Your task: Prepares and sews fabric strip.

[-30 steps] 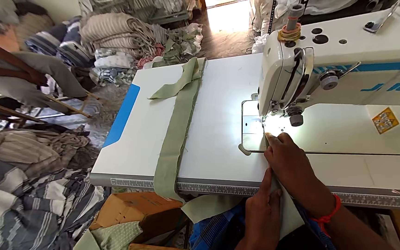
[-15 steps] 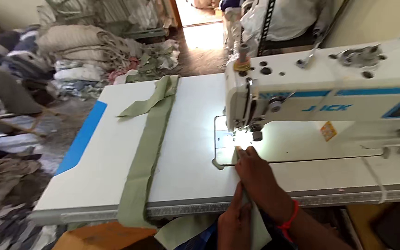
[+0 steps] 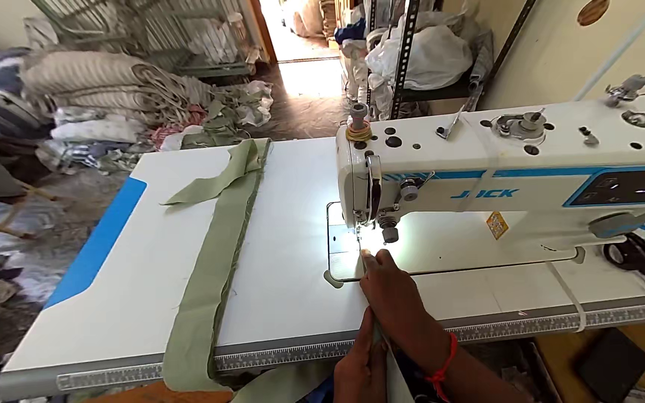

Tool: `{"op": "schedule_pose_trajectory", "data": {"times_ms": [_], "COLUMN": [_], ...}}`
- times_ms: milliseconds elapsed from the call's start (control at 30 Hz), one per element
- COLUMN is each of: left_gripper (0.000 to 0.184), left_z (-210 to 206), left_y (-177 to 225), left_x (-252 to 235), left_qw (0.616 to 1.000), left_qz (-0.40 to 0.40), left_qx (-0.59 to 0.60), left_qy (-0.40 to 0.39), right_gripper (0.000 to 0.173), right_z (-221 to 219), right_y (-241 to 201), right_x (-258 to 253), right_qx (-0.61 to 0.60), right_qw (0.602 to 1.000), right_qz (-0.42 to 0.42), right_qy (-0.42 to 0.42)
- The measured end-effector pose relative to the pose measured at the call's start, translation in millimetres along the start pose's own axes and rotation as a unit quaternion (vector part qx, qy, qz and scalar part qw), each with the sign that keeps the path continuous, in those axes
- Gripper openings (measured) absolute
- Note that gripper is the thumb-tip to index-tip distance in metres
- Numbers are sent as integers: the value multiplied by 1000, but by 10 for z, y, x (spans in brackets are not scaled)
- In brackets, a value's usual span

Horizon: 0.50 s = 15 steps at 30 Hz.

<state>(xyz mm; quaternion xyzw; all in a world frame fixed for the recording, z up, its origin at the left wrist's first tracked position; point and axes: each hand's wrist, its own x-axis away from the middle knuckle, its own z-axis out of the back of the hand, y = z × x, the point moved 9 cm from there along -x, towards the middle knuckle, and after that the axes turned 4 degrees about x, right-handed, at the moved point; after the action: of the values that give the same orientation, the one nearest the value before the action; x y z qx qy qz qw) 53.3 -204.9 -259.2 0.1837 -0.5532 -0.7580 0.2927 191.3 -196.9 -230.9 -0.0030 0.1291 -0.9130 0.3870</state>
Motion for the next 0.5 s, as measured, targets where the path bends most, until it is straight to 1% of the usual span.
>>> {"op": "schedule_pose_trajectory", "data": {"times_ms": [100,367,433,500], "left_gripper": [49,48,47,48], "left_z": [-5,-15,-12,-30], "left_y": [-18,-80,-74,-59], "left_x": [-3,-1,-4,-11], "left_qw": [1000,999,999,999], "left_qz": [-13,19,19,34], "left_qx": [-1,36,31,24], "left_qy": [-3,-2,2,-13], "right_gripper": [38,40,40,40], "right_z": [1,21,16,23], "right_y": [-13,-12,-5,4], "right_x": [14,57,48,47], "right_qx": [1,-40,-50,-51], "right_qw": [1000,999,998,998], "right_qz": [6,32,30,31], "right_qy": [-3,-14,-13,-10]}}
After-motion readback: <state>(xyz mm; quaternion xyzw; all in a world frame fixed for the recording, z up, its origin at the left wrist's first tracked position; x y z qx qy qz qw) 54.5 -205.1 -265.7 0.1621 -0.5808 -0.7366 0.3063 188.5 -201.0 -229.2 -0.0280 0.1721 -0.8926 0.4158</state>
